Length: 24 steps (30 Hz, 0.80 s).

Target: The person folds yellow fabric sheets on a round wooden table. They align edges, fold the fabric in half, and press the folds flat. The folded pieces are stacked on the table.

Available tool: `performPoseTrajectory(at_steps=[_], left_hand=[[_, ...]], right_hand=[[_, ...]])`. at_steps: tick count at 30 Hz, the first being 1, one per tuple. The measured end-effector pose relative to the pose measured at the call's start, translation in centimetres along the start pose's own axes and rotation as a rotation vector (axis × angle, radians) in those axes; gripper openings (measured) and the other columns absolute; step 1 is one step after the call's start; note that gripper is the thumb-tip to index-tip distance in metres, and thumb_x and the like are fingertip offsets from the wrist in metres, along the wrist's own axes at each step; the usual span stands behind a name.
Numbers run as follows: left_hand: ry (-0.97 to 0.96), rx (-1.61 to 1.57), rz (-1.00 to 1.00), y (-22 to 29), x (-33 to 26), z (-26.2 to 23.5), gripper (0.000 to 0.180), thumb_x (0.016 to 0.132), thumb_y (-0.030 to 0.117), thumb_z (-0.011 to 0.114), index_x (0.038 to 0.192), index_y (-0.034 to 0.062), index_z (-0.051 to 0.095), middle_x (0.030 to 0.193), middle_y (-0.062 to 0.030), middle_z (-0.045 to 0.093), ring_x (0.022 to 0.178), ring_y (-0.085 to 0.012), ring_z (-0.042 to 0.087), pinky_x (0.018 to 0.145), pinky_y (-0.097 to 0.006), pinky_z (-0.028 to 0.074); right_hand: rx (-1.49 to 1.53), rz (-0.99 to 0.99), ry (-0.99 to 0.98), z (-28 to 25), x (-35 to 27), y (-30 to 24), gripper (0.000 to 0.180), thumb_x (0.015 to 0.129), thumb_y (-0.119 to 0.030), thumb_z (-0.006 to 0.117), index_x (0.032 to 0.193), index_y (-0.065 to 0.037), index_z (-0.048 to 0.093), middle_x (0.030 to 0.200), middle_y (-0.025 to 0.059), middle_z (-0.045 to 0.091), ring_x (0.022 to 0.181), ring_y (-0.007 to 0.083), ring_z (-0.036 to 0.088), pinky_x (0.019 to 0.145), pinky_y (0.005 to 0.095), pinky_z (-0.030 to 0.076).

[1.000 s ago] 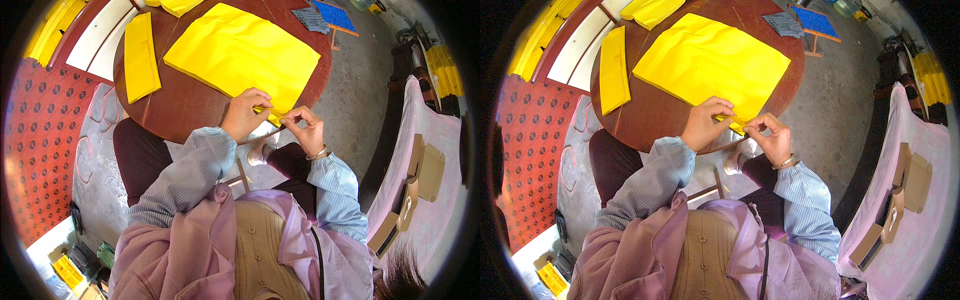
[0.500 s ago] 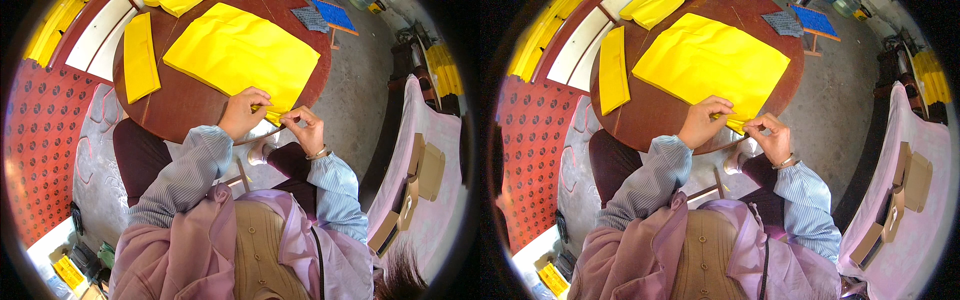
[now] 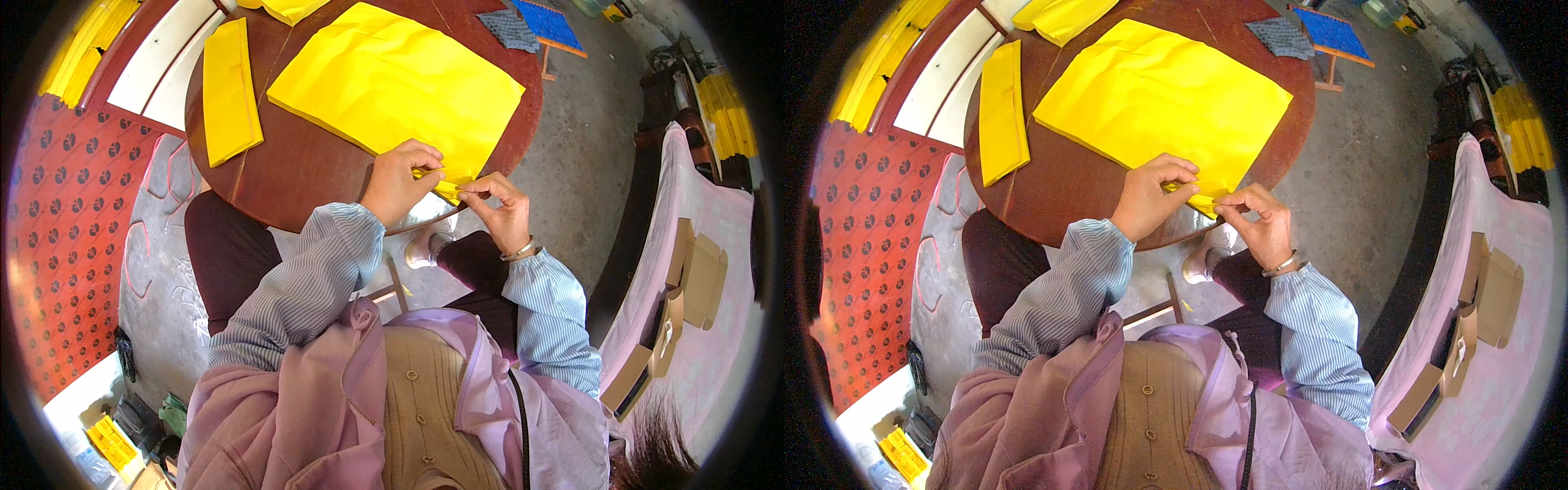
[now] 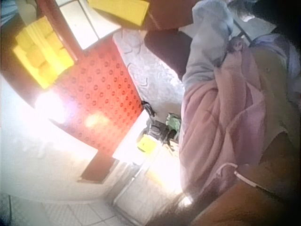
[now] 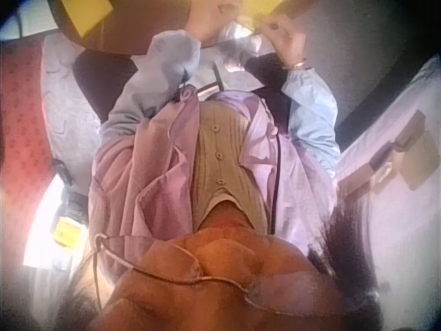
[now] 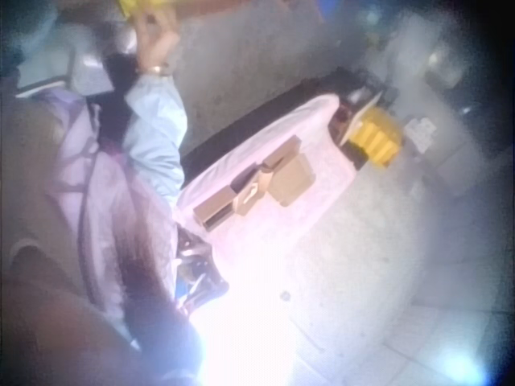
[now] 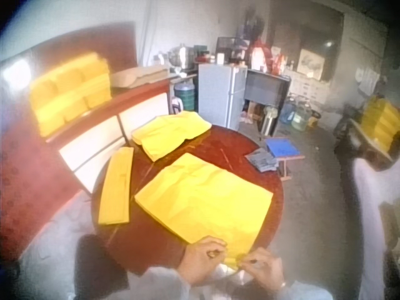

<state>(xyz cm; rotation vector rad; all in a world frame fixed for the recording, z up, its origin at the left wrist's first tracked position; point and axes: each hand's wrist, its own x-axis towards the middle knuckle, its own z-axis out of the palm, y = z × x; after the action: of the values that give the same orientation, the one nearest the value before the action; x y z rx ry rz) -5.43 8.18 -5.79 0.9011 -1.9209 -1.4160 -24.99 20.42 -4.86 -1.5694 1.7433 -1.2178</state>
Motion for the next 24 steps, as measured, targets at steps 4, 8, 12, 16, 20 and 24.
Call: performPoseTrajectory(at_steps=[4, 8, 12, 16, 20, 24], left_hand=[[-0.035, 0.012, 0.010, -0.1, 0.1, -0.4, 0.013, 0.089, 0.005, 0.078, 0.101, -0.0008, 0.078, 0.119, -0.0124, 0.075, 0.107, -0.0229, 0.073, 0.096, -0.031, 0.057], [-0.067, 0.052, 0.110, -0.2, -0.1, -0.8, 0.015, 0.086, 0.003, 0.078, 0.101, 0.0002, 0.079, 0.120, -0.0121, 0.074, 0.109, -0.0238, 0.072, 0.097, -0.031, 0.057], [-0.034, 0.070, 0.109, -0.2, -0.3, -0.2, 0.017, 0.084, 0.002, 0.080, 0.101, 0.0003, 0.079, 0.120, -0.0118, 0.074, 0.109, -0.0246, 0.072, 0.095, -0.031, 0.058], [0.037, 0.085, 0.088, -0.2, -0.2, 0.4, 0.015, 0.085, 0.002, 0.080, 0.099, -0.0005, 0.078, 0.118, -0.0117, 0.075, 0.107, -0.0243, 0.073, 0.093, -0.031, 0.059], [0.013, 0.014, 0.036, -0.2, 0.0, 0.2, 0.014, 0.087, 0.004, 0.080, 0.100, -0.0013, 0.077, 0.117, -0.0116, 0.075, 0.106, -0.0239, 0.074, 0.094, -0.031, 0.058], [-0.017, 0.012, -0.002, -0.1, 0.0, -0.1, 0.016, 0.087, 0.004, 0.080, 0.102, -0.0015, 0.077, 0.118, -0.0112, 0.075, 0.107, -0.0238, 0.073, 0.095, -0.032, 0.058]], right_hand=[[-0.014, 0.023, -0.004, -0.1, 0.1, -0.2, 0.012, 0.087, -0.006, 0.086, 0.096, -0.003, 0.080, 0.087, 0.0047, 0.073, 0.080, 0.0136, 0.068, 0.074, 0.0290, 0.056], [-0.007, 0.033, 0.004, 0.0, 0.2, -0.3, 0.012, 0.086, -0.006, 0.086, 0.096, -0.003, 0.079, 0.087, 0.0046, 0.072, 0.079, 0.0135, 0.067, 0.074, 0.0291, 0.055], [-0.007, 0.024, 0.008, 0.1, 0.2, -0.2, 0.013, 0.086, -0.006, 0.087, 0.094, -0.002, 0.077, 0.086, 0.0041, 0.072, 0.079, 0.0133, 0.067, 0.075, 0.0291, 0.055], [0.075, 0.054, 0.027, 0.2, 0.1, -0.1, 0.013, 0.086, -0.005, 0.086, 0.093, -0.002, 0.076, 0.087, 0.0039, 0.072, 0.081, 0.0134, 0.067, 0.077, 0.0292, 0.055], [0.033, 0.012, 0.015, 0.1, 0.0, -0.3, 0.012, 0.086, -0.004, 0.085, 0.095, -0.003, 0.078, 0.089, 0.0044, 0.073, 0.083, 0.0138, 0.068, 0.078, 0.0293, 0.056], [-0.018, -0.013, -0.003, -0.1, 0.1, -0.4, 0.012, 0.086, -0.004, 0.085, 0.096, -0.002, 0.079, 0.089, 0.0052, 0.073, 0.083, 0.0140, 0.069, 0.078, 0.0292, 0.056]])
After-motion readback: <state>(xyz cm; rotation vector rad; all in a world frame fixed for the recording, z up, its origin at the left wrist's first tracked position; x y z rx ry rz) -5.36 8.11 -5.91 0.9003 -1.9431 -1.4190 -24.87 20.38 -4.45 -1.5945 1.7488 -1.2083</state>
